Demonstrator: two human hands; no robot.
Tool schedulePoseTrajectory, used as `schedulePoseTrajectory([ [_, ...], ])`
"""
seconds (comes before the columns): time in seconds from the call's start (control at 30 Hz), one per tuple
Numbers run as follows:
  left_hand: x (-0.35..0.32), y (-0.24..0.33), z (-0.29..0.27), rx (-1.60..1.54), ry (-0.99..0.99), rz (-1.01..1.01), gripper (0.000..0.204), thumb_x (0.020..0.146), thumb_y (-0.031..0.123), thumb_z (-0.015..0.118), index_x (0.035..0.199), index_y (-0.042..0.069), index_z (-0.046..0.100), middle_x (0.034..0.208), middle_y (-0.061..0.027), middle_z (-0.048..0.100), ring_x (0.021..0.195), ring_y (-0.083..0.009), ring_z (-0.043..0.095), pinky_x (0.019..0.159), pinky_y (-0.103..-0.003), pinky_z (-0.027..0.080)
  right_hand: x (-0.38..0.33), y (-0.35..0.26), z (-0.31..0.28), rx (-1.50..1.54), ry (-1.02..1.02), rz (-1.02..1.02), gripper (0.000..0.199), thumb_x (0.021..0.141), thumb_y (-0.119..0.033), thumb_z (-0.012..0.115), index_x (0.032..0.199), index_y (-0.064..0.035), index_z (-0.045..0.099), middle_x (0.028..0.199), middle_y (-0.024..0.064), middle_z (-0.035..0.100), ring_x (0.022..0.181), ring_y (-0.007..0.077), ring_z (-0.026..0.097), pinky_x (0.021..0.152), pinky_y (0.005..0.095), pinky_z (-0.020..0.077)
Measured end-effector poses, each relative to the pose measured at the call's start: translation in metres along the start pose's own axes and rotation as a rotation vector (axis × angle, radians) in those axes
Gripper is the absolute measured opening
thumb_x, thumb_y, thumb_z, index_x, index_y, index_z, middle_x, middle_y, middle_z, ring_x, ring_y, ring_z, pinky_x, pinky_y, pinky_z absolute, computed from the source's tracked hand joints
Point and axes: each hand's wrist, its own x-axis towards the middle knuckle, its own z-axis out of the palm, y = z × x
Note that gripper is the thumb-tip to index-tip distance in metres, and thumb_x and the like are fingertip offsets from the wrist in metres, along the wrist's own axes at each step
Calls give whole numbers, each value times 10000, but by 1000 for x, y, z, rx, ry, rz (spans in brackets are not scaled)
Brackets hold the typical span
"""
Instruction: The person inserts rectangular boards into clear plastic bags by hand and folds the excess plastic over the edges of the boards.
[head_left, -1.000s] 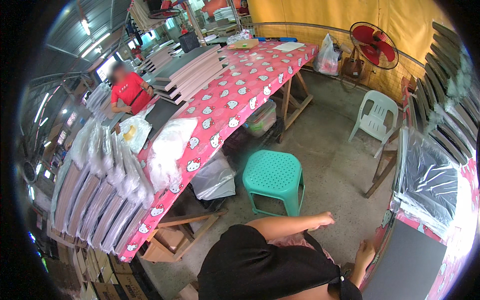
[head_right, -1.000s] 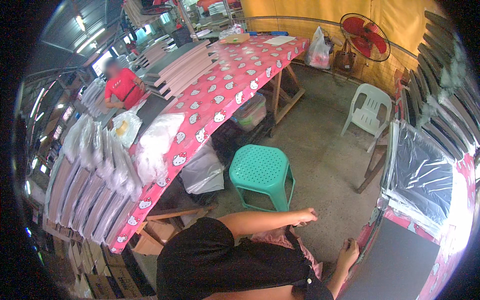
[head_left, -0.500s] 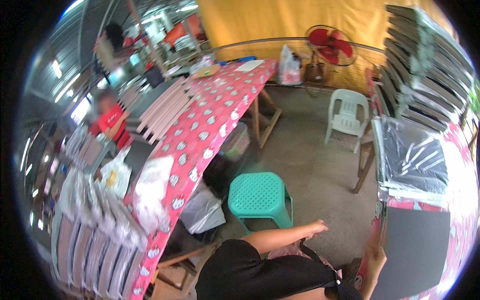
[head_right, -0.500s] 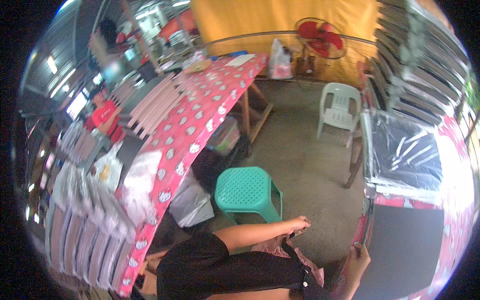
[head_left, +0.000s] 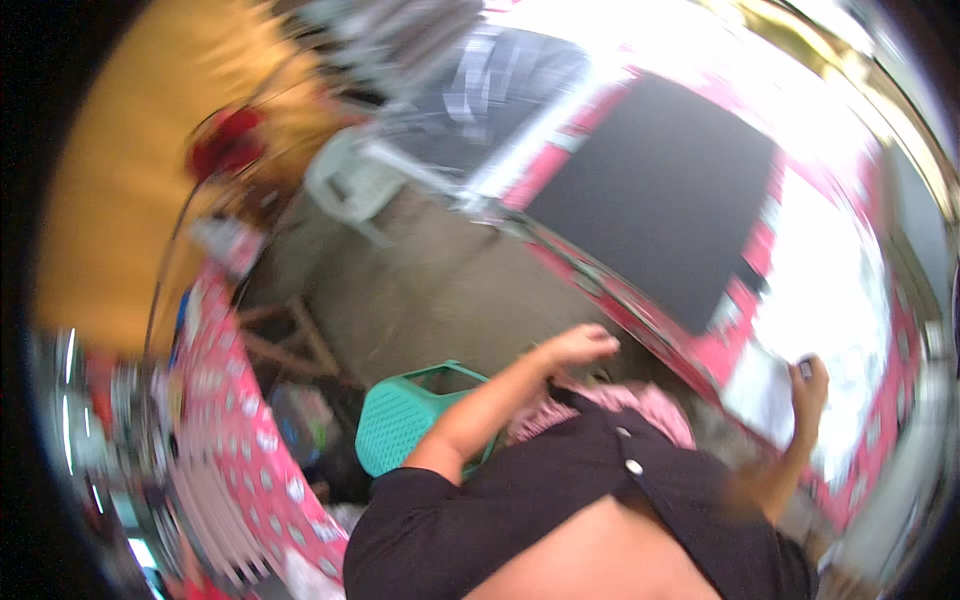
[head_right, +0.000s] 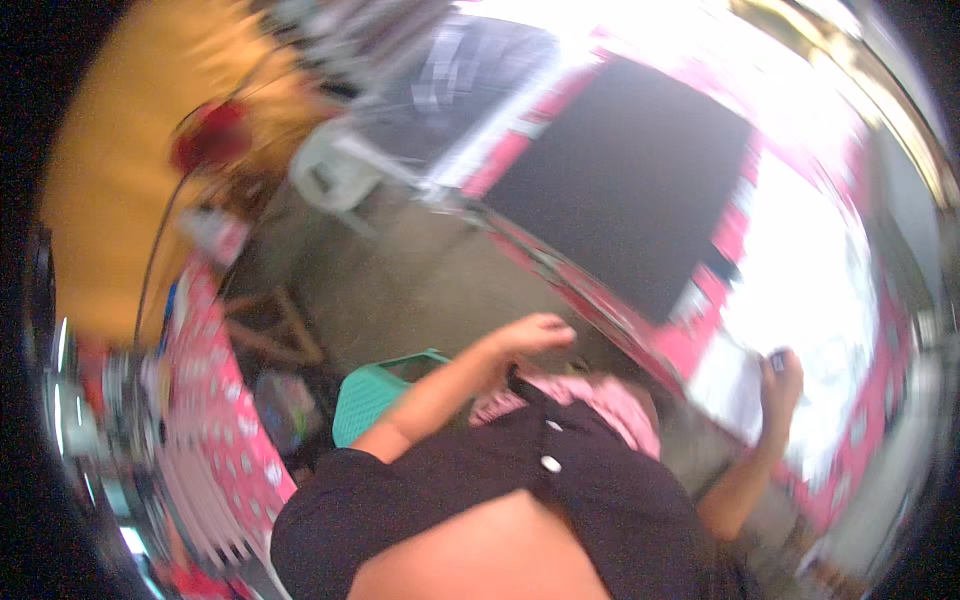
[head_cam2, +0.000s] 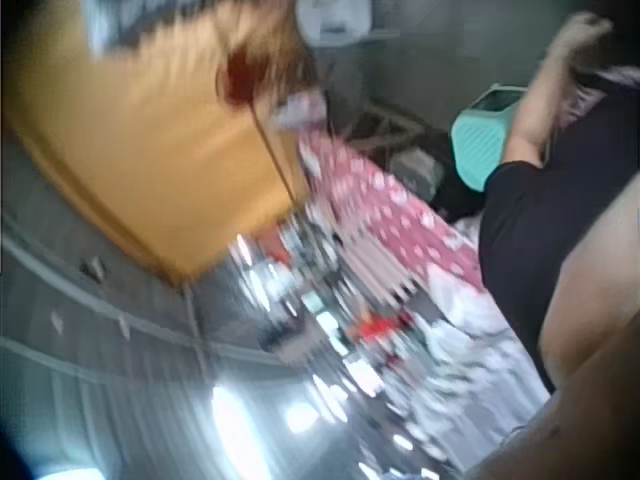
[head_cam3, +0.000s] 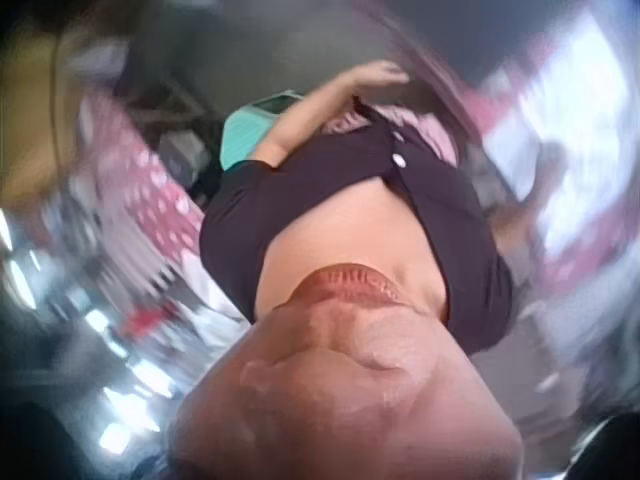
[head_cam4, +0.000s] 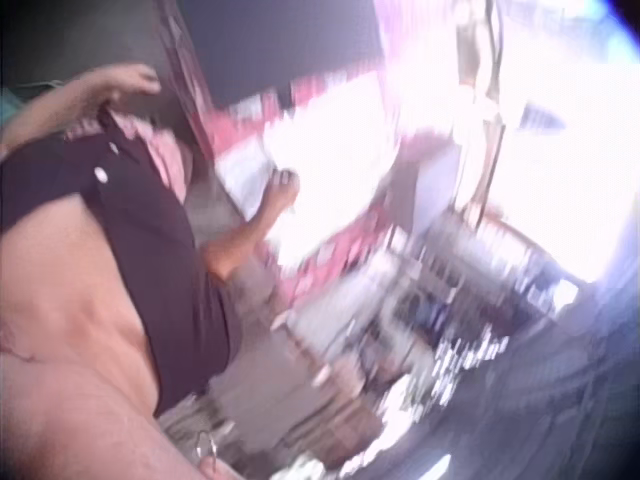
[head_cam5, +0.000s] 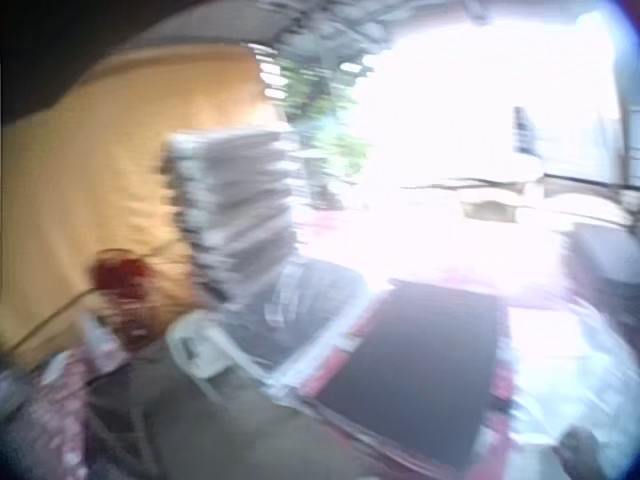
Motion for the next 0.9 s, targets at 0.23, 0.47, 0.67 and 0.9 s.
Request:
schedulePoseTrajectory([
  [0.23,26,101,53,73,-524,93,290,856,269,503,1014,28,542,975,-49,560,940,-130,500,854,-274,371,-59,14,-39,57,-40,332,194,665,-123,649,758,29,572,811,194,561,726,305,554,678,348,436],
  [0.47,33,138,67,30,-608,146,278,871,227,477,1042,10,512,987,-71,553,955,-133,501,856,-276,371,-63,12,-13,-50,167,226,241,651,-133,658,837,-6,573,896,162,540,833,302,525,736,356,420],
  [0.67,35,145,66,-55,-543,207,332,843,216,518,1110,28,456,1049,-71,523,964,-156,497,860,-297,374,-12,19,3,-381,431,-31,178,655,-138,642,797,-41,595,893,134,541,866,271,511,731,317,411],
  [0.9,28,186,53,380,219,953,460,766,156,614,1156,21,412,1063,-92,503,923,-171,524,785,-282,423,7,-151,26,269,-20,-587,123,681,-28,561,802,-44,545,676,134,559,684,272,575,619,362,447],
])
